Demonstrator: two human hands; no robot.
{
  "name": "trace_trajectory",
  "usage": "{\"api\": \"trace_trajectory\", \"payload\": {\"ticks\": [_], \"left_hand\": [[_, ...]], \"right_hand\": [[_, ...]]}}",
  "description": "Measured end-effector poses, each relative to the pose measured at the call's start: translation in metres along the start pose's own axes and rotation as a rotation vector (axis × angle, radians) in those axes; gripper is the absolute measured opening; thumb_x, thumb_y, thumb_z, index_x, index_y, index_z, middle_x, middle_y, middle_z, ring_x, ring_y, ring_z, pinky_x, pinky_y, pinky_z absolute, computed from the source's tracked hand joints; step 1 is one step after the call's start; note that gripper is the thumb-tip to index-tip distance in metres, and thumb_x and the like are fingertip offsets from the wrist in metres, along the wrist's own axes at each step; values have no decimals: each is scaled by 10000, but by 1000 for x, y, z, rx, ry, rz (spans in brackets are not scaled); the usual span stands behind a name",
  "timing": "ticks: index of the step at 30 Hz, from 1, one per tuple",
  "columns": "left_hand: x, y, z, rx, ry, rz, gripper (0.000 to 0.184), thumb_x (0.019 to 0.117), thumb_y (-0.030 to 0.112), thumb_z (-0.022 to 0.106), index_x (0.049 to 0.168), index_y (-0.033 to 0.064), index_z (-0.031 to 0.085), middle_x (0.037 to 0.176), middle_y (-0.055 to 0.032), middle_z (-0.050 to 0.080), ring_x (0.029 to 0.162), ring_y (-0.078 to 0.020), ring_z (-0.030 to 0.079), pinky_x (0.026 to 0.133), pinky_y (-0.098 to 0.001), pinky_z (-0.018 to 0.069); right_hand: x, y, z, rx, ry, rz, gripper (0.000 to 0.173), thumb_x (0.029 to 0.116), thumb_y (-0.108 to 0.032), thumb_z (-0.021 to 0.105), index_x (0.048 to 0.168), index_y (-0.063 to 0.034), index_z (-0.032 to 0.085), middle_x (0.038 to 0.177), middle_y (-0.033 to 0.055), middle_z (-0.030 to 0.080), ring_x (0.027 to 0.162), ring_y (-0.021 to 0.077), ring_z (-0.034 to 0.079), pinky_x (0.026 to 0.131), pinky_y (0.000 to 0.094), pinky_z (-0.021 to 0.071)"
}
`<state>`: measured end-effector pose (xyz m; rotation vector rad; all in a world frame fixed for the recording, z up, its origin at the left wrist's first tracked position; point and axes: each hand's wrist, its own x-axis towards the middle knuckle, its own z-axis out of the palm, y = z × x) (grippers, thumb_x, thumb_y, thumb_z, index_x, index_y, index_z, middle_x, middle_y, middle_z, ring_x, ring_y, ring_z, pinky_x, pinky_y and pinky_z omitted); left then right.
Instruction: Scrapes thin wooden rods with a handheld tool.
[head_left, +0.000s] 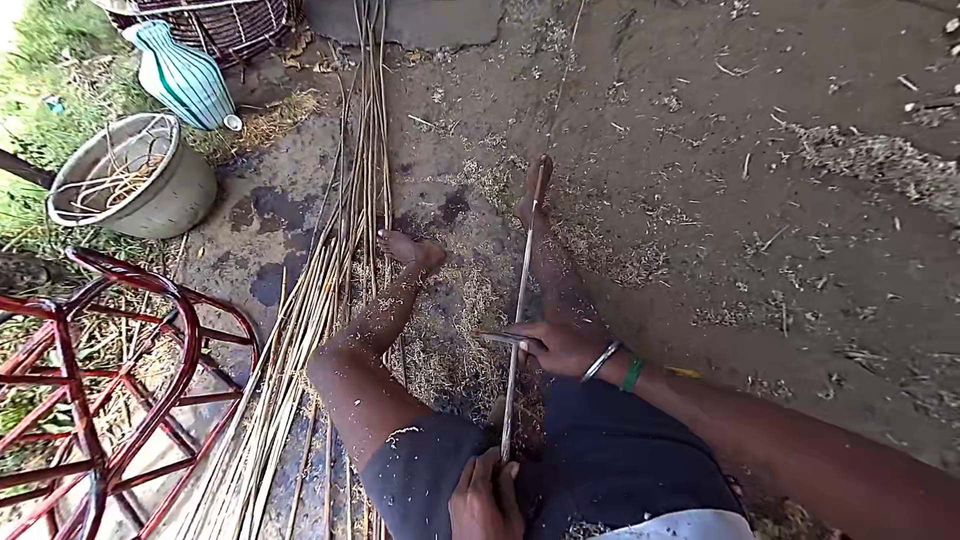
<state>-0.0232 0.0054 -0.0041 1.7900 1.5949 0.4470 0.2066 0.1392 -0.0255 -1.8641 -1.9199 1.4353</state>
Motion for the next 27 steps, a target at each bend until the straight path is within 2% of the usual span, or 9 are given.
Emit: {"api": "trace_trajectory", "payload": {"ticks": [3,8,10,13,16,18,22,25,27], "left_hand": [[1,3,-1,56,-6,-62,239,992,120,610,1093,-64,724,936,-198,734,784,-315,738,733,-470,608],[0,5,9,126,98,-53,243,1010,125,563,964,-59,715,788,-166,704,671,-296,712,623,-441,588],[-3,5,12,125,101,-72,237,1008,113,556,956,-60,710,775,-163,698,660,-291,708,615,-434,588],[-2,8,7,84,62,-118,234,1001,77,551,969,-97,704,797,-207,707,721,-340,727,693,-484,597],[1,3,7,20,111,-55,241,1007,99,535,933,-61,699,714,-134,664,632,-255,677,621,-415,573],[2,1,5,-28,86,-80,273,1023,130,498,904,-27,686,655,-88,611,580,-213,625,573,-389,535],[12,11,3,-43,67,-148,294,1029,107,467,944,-68,686,715,-149,665,668,-289,688,651,-473,568],[10,10,8,-58,128,-136,367,1051,180,412,874,-17,666,601,-56,565,541,-195,595,528,-386,500],[7,6,6,-71,152,-168,416,1062,218,371,795,24,625,559,-13,496,508,-154,542,503,-350,462]], "right_hand": [[11,6,-3,-32,12,19,425,1070,-84,479,1480,-157,564,936,78,728,763,215,670,763,442,554],[14,11,11,-88,108,61,396,1033,-128,545,1414,-189,632,915,76,742,810,255,703,793,522,560],[-19,-16,43,-77,91,12,379,989,-108,569,1348,-167,675,883,110,739,808,310,704,772,573,548],[-77,-64,71,-61,-72,-146,439,962,-47,534,1362,-167,668,949,202,730,874,421,706,745,638,523],[-57,-52,38,-61,-110,-116,430,1032,-80,493,1434,-168,619,994,151,733,905,348,697,820,582,526],[-38,-31,38,-90,-24,-67,412,1028,-122,524,1419,-193,634,927,98,745,842,292,702,793,542,545],[-68,-66,58,-53,-41,-187,430,973,-45,531,1378,-133,646,928,206,726,853,417,708,741,632,529],[-41,-49,33,-62,-28,-85,413,1047,-107,490,1435,-170,616,988,145,740,896,339,703,836,570,531],[-32,-37,47,-82,47,-65,407,1021,-122,518,1404,-186,642,900,113,742,818,314,705,780,561,547]]}}
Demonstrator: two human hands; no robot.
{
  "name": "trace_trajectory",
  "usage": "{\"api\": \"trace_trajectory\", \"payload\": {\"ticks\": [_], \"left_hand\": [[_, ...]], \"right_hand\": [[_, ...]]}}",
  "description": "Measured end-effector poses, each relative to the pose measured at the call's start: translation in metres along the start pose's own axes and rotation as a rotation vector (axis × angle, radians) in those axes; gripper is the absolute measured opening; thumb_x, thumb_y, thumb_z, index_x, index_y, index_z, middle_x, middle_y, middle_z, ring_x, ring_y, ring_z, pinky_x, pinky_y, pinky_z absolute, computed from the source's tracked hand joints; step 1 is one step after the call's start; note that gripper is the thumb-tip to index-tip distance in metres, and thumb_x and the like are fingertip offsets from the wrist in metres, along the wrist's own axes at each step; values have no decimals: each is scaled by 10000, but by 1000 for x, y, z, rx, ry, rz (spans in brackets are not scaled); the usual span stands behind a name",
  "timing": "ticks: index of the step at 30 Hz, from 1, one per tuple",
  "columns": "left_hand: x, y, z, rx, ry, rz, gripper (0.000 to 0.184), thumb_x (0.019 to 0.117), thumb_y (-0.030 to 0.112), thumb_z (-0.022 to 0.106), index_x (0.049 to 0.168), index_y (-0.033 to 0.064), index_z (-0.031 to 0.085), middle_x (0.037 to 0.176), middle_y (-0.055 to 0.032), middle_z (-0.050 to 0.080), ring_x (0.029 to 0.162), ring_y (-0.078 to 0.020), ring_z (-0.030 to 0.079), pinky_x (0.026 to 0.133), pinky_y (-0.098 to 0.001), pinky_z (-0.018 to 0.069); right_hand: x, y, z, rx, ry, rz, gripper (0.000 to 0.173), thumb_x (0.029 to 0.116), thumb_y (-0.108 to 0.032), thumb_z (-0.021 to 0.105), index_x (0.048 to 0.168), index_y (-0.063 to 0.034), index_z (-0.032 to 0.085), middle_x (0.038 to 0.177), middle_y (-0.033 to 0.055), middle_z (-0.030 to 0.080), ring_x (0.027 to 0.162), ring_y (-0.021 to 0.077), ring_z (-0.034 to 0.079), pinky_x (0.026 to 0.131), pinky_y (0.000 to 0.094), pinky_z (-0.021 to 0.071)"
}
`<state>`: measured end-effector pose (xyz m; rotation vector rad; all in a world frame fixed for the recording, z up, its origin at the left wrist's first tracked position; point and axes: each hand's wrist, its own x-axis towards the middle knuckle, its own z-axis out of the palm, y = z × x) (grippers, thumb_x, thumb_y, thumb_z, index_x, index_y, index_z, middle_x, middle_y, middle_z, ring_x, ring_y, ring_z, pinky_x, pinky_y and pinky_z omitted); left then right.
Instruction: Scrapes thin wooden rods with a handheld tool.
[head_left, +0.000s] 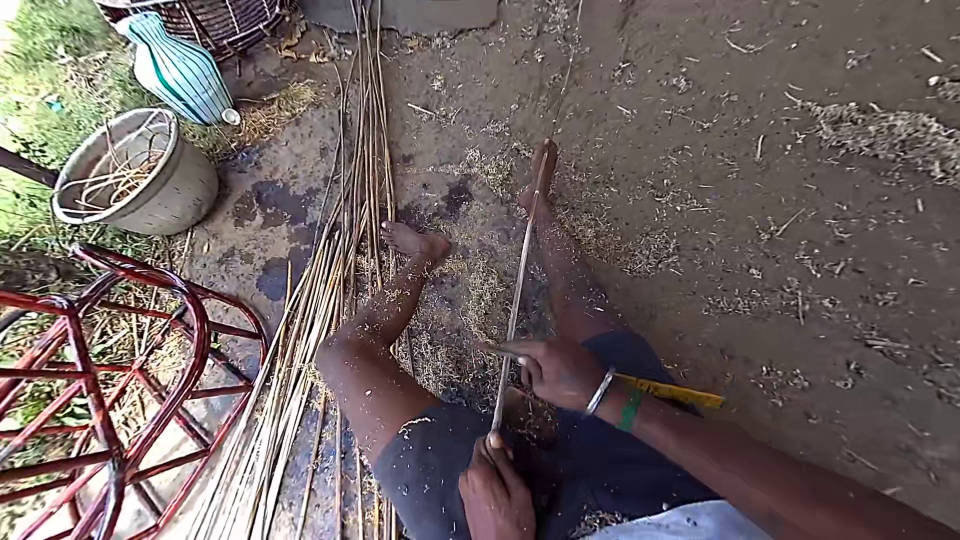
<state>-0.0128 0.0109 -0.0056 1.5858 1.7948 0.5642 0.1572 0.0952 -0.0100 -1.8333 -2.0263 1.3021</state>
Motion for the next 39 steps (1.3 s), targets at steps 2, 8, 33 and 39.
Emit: {"api": "trace_trajectory", "payload": {"ticks": [2,8,33,39], "left_hand": [[4,3,-2,-28,16,-41,429,1062,175,377,769,-22,619,575,-65,522,546,-204,569,549,-398,484],[-8,-4,1,45,27,-14,411,1064,219,371,801,12,610,571,-22,492,506,-155,540,497,-344,462],[3,-19,2,-758,-161,-374,441,1105,227,257,710,146,436,514,94,322,416,-24,314,418,-204,305],[14,-2,-8,-900,-152,-537,453,1133,212,230,748,126,455,518,91,368,410,-9,351,411,-175,334]], "right_hand": [[-19,-25,9,12,-42,-74,458,979,-61,514,1413,-155,627,903,175,726,833,387,702,760,614,527],[3,-4,-5,-42,-97,2,411,1007,-118,562,1406,-180,636,903,115,737,821,312,702,773,557,548],[10,-2,10,-82,-67,37,441,991,-119,567,1423,-193,615,900,136,729,820,342,700,754,574,554],[-1,-31,-1,-25,-149,2,438,1029,-84,500,1456,-138,580,959,175,724,885,371,694,810,582,526]]}}
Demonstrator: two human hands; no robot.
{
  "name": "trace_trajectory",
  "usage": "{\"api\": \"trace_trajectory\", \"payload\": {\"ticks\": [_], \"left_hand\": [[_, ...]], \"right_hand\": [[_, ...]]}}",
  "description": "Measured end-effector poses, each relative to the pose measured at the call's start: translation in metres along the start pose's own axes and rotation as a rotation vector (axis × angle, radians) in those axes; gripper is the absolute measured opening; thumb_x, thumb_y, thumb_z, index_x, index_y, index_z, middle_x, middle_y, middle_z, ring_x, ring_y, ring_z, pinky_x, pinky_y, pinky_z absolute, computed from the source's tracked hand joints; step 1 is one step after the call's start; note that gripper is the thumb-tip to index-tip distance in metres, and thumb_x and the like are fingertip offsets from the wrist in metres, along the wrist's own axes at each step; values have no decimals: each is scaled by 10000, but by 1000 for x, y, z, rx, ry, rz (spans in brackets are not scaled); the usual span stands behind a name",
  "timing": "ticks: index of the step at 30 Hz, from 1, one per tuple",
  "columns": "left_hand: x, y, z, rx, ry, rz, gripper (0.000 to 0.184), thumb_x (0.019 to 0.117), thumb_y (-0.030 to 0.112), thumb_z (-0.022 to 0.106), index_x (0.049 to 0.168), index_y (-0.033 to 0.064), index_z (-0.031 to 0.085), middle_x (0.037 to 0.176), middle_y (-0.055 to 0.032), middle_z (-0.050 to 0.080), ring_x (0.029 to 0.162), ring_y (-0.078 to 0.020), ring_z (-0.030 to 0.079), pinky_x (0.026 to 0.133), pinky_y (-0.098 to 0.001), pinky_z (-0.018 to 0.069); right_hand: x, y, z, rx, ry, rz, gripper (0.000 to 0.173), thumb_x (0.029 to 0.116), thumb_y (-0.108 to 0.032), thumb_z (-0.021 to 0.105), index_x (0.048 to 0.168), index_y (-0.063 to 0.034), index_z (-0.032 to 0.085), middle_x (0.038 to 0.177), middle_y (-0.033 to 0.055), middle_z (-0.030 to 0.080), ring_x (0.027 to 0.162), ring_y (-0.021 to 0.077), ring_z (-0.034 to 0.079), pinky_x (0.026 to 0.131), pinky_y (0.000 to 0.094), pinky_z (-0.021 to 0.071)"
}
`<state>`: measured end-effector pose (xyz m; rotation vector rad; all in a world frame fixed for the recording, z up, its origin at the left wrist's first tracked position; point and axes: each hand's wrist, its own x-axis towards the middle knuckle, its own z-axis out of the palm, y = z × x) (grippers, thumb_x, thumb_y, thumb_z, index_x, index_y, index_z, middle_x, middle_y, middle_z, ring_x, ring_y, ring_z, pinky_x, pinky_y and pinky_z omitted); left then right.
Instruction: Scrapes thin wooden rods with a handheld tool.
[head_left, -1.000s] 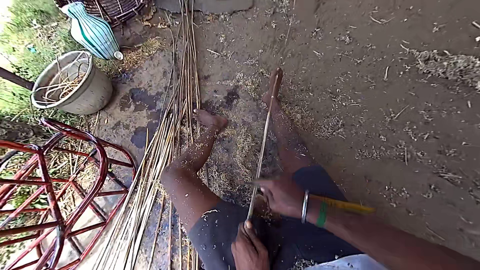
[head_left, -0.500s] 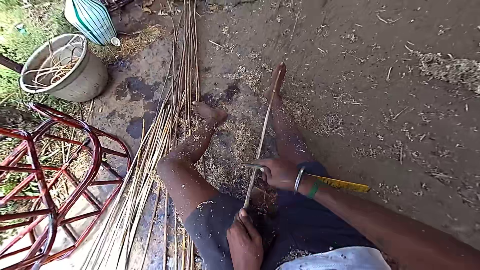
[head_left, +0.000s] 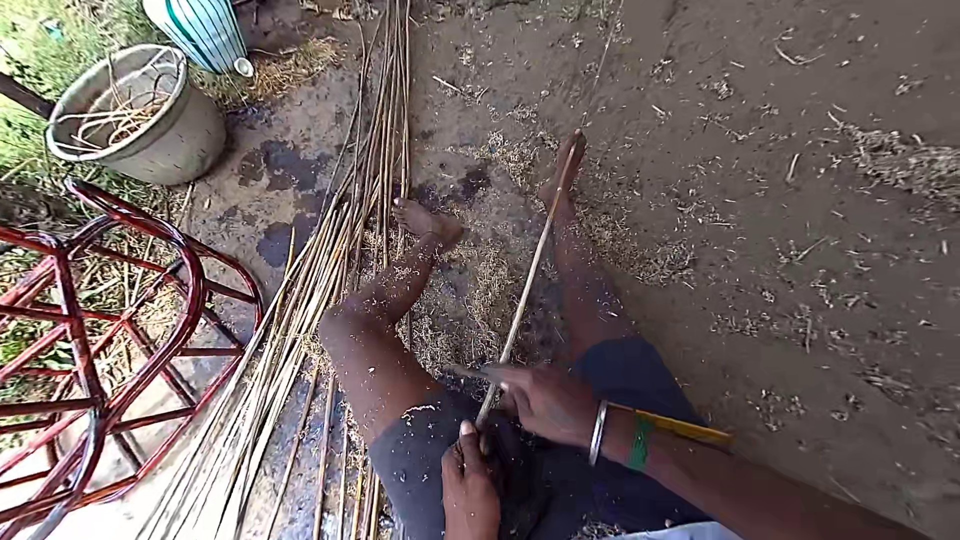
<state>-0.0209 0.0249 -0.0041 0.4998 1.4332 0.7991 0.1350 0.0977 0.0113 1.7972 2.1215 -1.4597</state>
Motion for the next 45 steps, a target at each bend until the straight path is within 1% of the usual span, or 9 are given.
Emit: {"api": "trace_trajectory", "payload": {"ticks": [7,11,15,18,22,28,31,34,45], "left_hand": [[-1,18,-12,-448,-109,-325,525,1145,328,135,760,152,446,469,103,373,337,23,327,333,-127,277],[0,16,-19,-583,-211,-370,572,1142,344,130,717,154,461,474,100,389,337,24,350,331,-119,288],[4,15,-15,-577,-187,-363,560,1142,345,129,728,163,459,462,108,385,335,29,348,335,-120,288],[3,15,-11,-552,-184,-338,566,1143,345,141,724,146,464,479,93,391,341,15,347,334,-131,291],[8,14,-6,-510,-175,-348,551,1143,341,131,733,157,451,472,101,370,339,23,317,334,-128,266],[-2,13,-15,-831,-343,-517,598,1127,366,104,673,186,449,470,109,387,332,33,371,326,-108,305],[-3,9,-8,-789,-330,-473,619,1118,343,74,660,188,461,469,114,391,340,42,352,335,-108,279],[-7,8,-3,-729,-292,-448,597,1133,365,108,698,174,468,477,109,397,340,31,370,332,-114,304],[-19,7,14,-313,-82,-246,484,1146,254,186,754,124,438,487,84,353,365,-3,319,363,-152,290]], "right_hand": [[-14,-25,17,-19,-43,-55,485,993,-46,490,1465,-133,563,972,228,714,908,431,696,799,618,526],[27,24,4,-54,104,57,424,1002,-111,553,1418,-166,613,919,145,732,847,350,706,775,574,550],[-12,-16,20,-2,29,-38,470,991,-62,483,1446,-116,589,926,191,719,858,387,697,793,579,536],[9,10,0,-3,48,50,419,1046,-120,485,1451,-150,590,925,139,727,842,321,694,807,538,540],[-12,-12,28,-41,156,-30,474,950,-63,522,1407,-133,627,837,194,708,785,407,701,702,605,538],[3,23,6,-34,157,36,425,994,-94,538,1409,-142,622,852,127,723,775,330,700,731,565,561],[-33,-7,31,-36,187,-156,450,913,-34,551,1344,-98,664,759,163,684,680,370,688,608,567,545],[-12,21,-2,-19,121,-16,418,1026,-93,507,1426,-136,619,834,131,703,742,313,675,716,536,542],[-15,15,10,-77,174,19,412,975,-95,548,1373,-142,641,804,119,703,724,324,690,676,552,556]]}}
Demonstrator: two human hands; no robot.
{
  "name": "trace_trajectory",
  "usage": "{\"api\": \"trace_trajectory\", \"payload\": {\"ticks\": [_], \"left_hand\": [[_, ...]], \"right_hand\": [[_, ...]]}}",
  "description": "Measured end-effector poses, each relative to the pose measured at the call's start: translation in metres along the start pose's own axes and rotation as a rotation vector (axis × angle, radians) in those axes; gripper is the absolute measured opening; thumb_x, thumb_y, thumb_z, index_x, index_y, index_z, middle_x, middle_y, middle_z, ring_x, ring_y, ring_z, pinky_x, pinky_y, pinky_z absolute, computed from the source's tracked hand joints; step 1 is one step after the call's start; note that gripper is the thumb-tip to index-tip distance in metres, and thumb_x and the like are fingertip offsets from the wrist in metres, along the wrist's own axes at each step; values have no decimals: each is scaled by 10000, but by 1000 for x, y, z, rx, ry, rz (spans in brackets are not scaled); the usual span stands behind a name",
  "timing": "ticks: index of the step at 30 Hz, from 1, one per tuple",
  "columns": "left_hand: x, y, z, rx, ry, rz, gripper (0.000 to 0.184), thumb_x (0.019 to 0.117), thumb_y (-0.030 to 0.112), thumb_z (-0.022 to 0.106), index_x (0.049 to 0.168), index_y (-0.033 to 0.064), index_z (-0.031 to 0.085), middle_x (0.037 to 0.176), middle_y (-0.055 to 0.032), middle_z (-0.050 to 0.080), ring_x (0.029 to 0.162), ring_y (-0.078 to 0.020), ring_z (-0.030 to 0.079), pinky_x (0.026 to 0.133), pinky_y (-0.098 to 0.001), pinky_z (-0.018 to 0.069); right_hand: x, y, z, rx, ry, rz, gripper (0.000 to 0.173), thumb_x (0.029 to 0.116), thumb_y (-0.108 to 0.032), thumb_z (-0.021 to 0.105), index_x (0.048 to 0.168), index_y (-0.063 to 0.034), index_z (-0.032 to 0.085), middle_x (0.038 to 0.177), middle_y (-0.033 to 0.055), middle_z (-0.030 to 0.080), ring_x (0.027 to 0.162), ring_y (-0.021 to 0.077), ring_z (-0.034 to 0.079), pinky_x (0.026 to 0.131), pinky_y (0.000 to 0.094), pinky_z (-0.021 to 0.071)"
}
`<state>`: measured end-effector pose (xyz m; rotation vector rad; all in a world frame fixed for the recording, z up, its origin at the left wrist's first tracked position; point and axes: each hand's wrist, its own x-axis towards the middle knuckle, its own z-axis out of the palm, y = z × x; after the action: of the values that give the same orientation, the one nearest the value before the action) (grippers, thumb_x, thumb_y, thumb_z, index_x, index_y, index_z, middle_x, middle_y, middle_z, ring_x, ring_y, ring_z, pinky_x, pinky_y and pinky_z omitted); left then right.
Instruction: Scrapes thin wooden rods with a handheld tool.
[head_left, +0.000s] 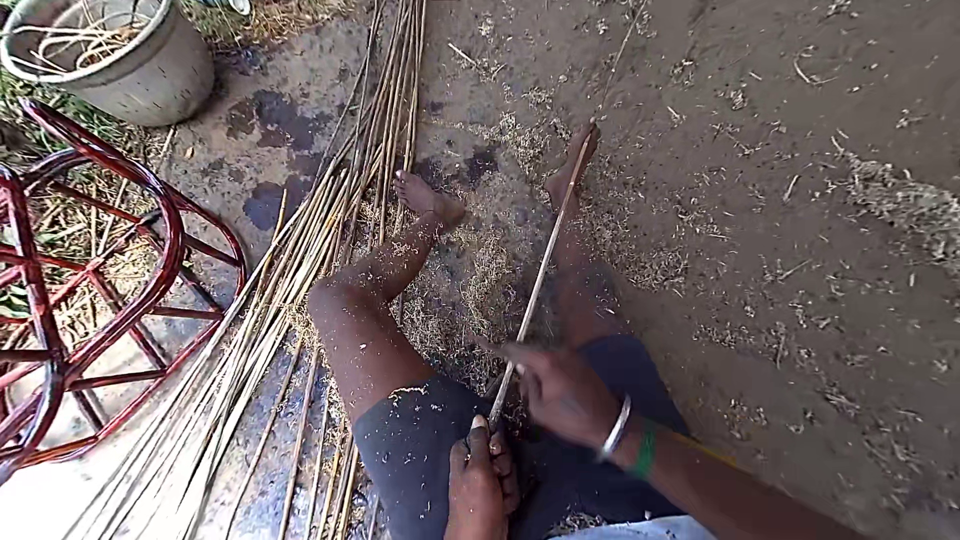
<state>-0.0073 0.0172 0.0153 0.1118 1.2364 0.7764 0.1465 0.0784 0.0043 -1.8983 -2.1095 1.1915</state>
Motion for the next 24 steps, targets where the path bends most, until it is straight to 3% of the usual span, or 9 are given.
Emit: {"api": "trace_trajectory", "payload": {"ticks": [1,3,6,7,11,15,17,20,24], "left_hand": [[4,1,3,11,6,12,483,1145,253,187,754,130,442,478,87,358,366,-5,327,370,-159,298],[2,2,0,-15,-8,-2,497,1139,255,171,742,144,448,477,95,365,369,2,333,370,-155,294],[0,2,-9,-224,-143,-125,555,1138,319,126,719,163,454,480,105,358,351,19,323,339,-134,271],[-1,2,-13,-299,-190,-172,581,1132,334,110,702,169,465,478,108,365,345,23,330,333,-128,276],[-1,4,-14,-426,-253,-233,623,1117,344,65,664,189,464,475,120,376,342,41,339,332,-114,279],[-4,3,-18,-578,-371,-349,608,1114,351,106,660,192,479,480,118,391,340,41,372,331,-104,315],[-7,3,-19,-635,-358,-384,610,1105,334,101,646,186,476,471,109,387,333,39,372,325,-101,314],[-4,6,-16,-610,-327,-367,595,1099,318,105,668,195,496,474,121,400,335,49,377,329,-96,317],[-5,6,-19,-687,-419,-420,537,1093,288,163,706,169,517,498,101,429,347,31,424,337,-104,370]], "right_hand": [[-14,-15,6,8,18,-67,455,942,-57,550,1384,-117,642,824,160,708,732,368,698,660,575,552],[-29,-23,11,36,83,-188,444,911,-31,554,1334,-95,676,782,149,704,665,350,698,588,547,558],[8,23,-13,19,35,-34,404,1026,-88,517,1413,-131,625,816,112,709,709,304,681,680,546,554],[11,32,-8,26,69,-16,385,1026,-101,525,1395,-126,632,799,99,709,692,287,683,672,535,563],[-38,-12,28,71,225,-240,411,902,-60,539,1268,-98,723,746,97,703,605,275,682,541,484,561],[-5,28,-8,82,87,-110,356,1017,-79,543,1344,-114,676,764,71,697,638,244,659,613,496,555],[-15,22,6,85,133,-101,382,982,-84,525,1331,-126,676,737,52,684,609,224,655,581,476,564],[-41,-8,20,106,187,-288,393,920,-69,535,1264,-99,722,767,93,715,613,262,689,543,469,567],[-4,28,-10,86,92,-102,351,1009,-92,544,1329,-124,683,755,59,696,629,232,660,603,484,557]]}}
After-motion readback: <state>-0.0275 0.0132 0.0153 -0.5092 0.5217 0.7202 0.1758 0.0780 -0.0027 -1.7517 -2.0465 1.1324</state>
